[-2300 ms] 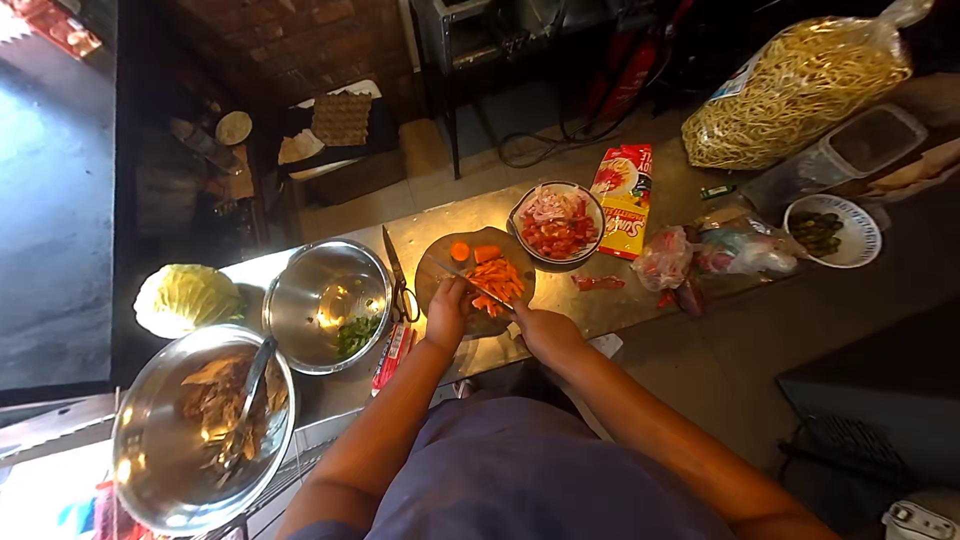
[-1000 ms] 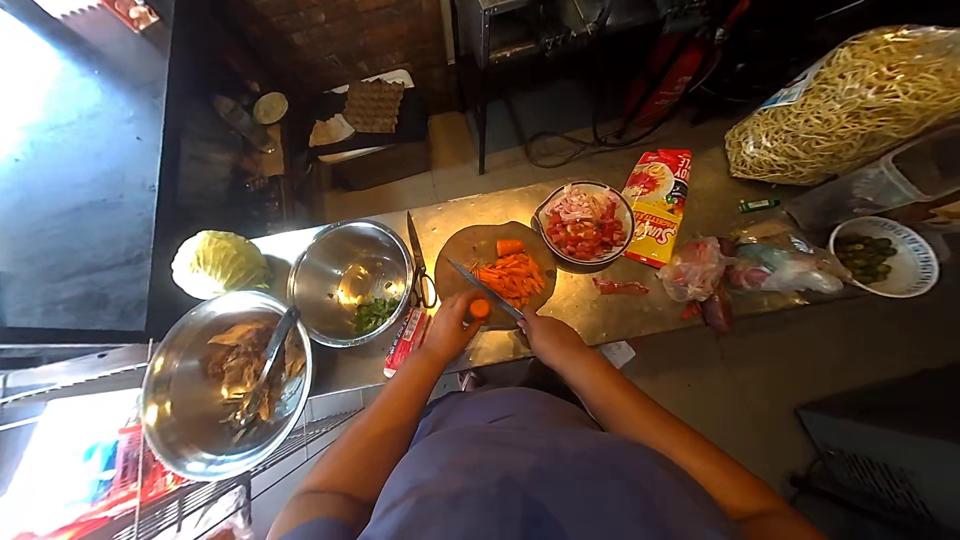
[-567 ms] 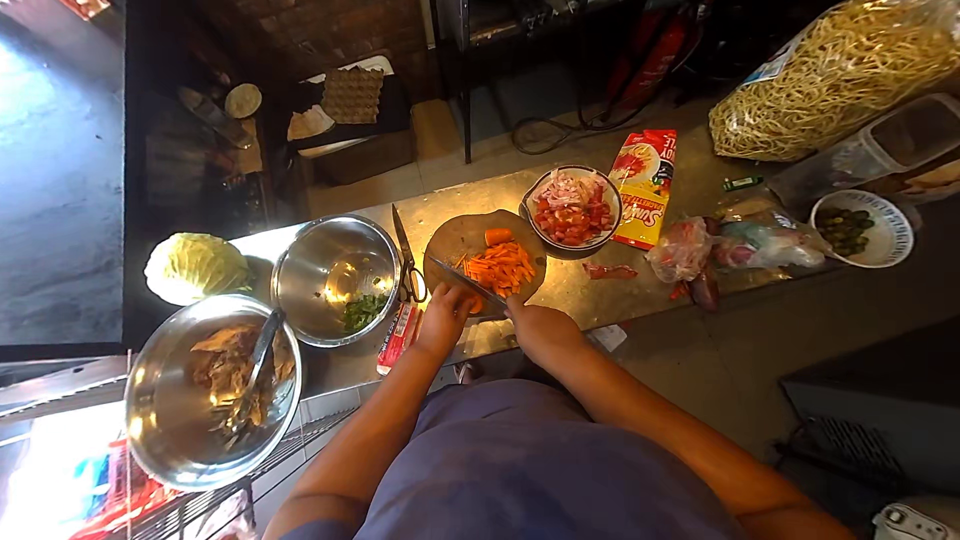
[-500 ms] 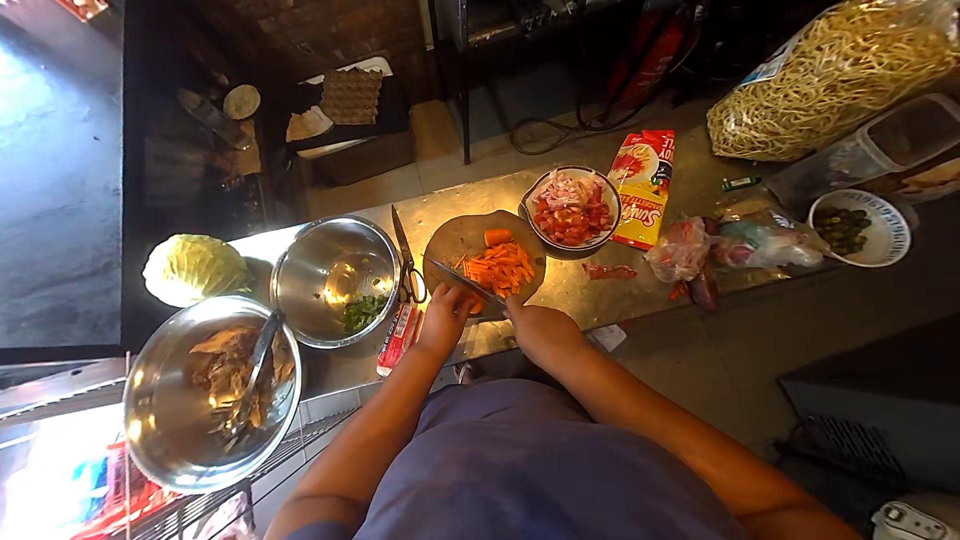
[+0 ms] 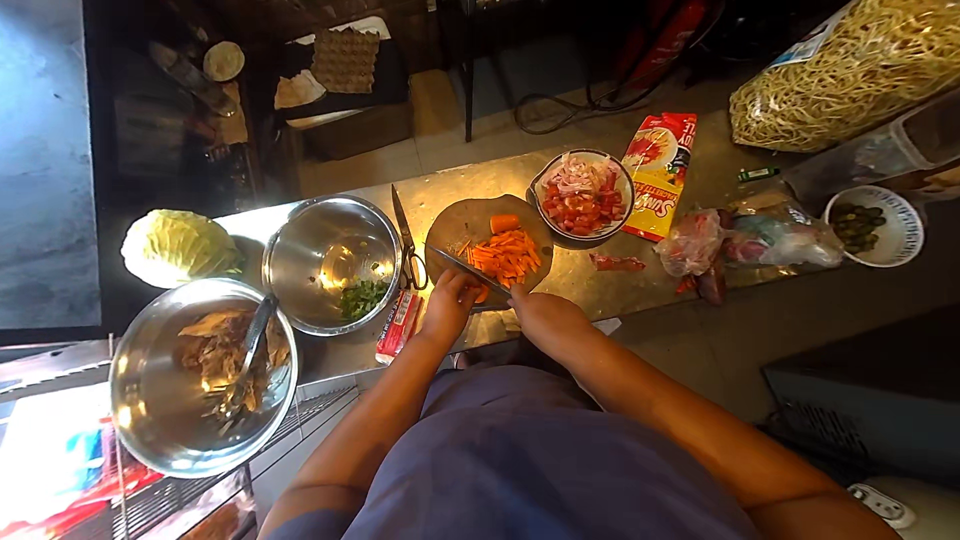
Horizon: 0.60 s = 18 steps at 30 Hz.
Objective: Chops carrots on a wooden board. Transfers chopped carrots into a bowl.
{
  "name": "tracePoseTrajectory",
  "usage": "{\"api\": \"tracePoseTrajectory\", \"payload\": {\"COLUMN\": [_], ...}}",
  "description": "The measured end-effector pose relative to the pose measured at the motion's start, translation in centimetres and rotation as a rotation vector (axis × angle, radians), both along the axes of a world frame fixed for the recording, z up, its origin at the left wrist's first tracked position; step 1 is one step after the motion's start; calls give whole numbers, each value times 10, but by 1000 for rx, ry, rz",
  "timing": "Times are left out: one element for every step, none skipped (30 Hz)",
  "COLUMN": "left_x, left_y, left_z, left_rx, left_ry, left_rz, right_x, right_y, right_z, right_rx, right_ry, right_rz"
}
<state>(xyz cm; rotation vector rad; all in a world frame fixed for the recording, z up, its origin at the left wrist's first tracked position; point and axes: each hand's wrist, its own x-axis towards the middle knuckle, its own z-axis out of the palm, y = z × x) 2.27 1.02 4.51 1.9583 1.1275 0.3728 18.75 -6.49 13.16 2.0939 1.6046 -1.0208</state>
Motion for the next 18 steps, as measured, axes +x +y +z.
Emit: {"api": "tracePoseTrajectory", "payload": {"left_x": [-1,-1,-1,-1,0,0,0,0,0,-1,-1,-1,0,0,0,0,0,0], "left_y": [0,0,0,1,1,0,1,1,1,1,1,1,0,0,0,0,1,1], "left_z": [0,-1,-2,-2,-1,-1,-1,-1,-2,-4,-4,-4,-4,-4,-3,-3,-2,-2], "left_rx": [0,0,0,-9,-19,-27,-31,-28,-20,-13,-8,-5,0,4,9,12,13,13], "left_ry": [-6,-13,-16,-13,-10,-5,-4,-9,-15,-22,-24,-23,-23,-23,-23,-17,-7,1], "left_rz": [-2,-3,-2,0,3,5,4,5,4,0,-5,-12,-16,-16,-13,-14,-18,-20], "right_x": [0,1,2,3,3,3,3,2,1,0,-1,-2,-3,-4,-5,-7,-8,-8], "right_y": [1,2,3,4,4,4,4,5,7,9,10,12,13,14,15,15,13,12], "right_z": [-4,-8,-12,-15,-18,-21,-24,-26,-28,-31,-34,-38,-43,-49,-56,-64,-73,-80], "right_rx": [-6,-9,-8,-8,-9,-10,-11,-9,-10,-11,-9,-5,-1,7,18,35,57,66], "right_ry": [33,67,95,118,133,138,138,135,134,135,138,142,146,150,156,167,179,183], "right_rz": [-17,-35,-52,-66,-74,-76,-73,-66,-63,-63,-66,-70,-74,-76,-76,-76,-76,-81]}}
